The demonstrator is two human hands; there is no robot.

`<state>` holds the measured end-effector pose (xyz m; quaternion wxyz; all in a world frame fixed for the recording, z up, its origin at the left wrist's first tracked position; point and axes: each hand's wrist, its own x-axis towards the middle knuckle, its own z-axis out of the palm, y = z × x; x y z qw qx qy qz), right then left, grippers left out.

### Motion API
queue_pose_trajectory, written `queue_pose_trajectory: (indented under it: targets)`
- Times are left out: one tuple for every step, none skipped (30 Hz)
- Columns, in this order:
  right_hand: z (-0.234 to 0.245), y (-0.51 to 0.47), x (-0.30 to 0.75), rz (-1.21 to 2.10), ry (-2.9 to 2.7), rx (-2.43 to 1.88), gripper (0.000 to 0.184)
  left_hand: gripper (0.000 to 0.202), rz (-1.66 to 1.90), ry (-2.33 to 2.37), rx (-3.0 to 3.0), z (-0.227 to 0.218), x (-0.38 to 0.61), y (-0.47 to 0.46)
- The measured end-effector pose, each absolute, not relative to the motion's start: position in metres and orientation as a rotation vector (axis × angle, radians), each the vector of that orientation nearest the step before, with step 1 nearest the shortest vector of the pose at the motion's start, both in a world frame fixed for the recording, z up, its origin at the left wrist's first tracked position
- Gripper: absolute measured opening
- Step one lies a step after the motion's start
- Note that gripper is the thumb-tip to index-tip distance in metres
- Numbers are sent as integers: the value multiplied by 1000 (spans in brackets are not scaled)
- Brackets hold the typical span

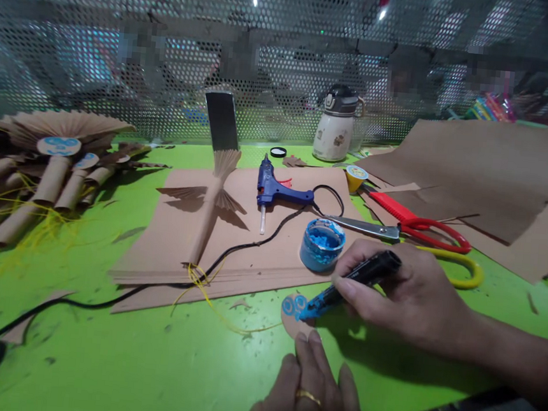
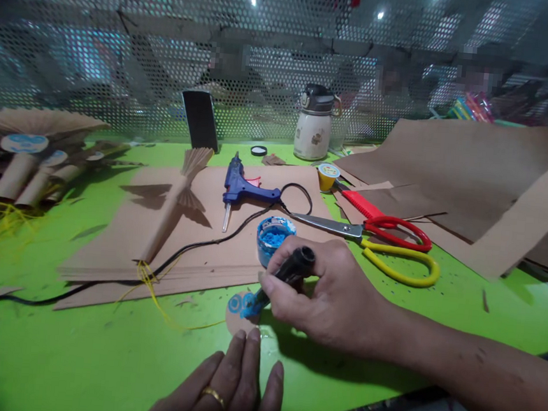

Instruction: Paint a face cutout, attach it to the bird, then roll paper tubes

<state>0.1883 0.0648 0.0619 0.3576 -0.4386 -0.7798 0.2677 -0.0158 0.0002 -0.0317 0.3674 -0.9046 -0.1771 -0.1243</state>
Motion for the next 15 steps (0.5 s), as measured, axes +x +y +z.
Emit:
queue_pose_trajectory:
  targets:
    - [62,65,189,685,-2010,-1132,9,40,-322,-454,-2319,-32,-16,0]
    - [62,65,189,680,-2007,-1131,9,40,-325,-452,-2312,-32,-16,0]
    - [62,65,188,676,-2003,-1129,9,40,-326,-447,-2305,-32,-15,0]
    - [61,65,188,675,-1998,-1127,9,40,-323,-443,-2299,-32,-15,1]
    - [61,65,188,677,-1995,-1124,9,40,-322,-443,-2293,-32,-15,1]
    - [61,65,188,683,-1994,-1124,9,40,-322,-441,-2290,-32,-15,1]
    - [62,64,187,694,-1994,-1126,9,40,-319,-442,-2288,-32,-15,1]
    - [62,64,187,709,-1996,-1130,10,40,-323,-443,-2285,-32,-15,1]
    - [62,64,187,724,-1998,-1137,10,40,-326,-448,-2284,-32,-15,1]
    - [62,64,187,737,-2000,-1145,11,40,-328,-455,-2286,-31,-15,1]
    - [63,65,187,744,-2001,-1153,11,40,-328,-465,-2290,-31,-15,1]
    - [63,65,187,746,-2003,-1160,11,40,-328,-471,-2295,-30,-14,1]
    - [63,65,187,743,-2003,-1167,11,40,-326,-480,-2297,-29,-14,0]
    - [63,66,187,740,-2003,-1174,11,40,-317,-491,-2299,-27,-13,-1]
    - [63,66,187,739,-2000,-1181,11,41,-300,-511,-2303,-25,-12,-3]
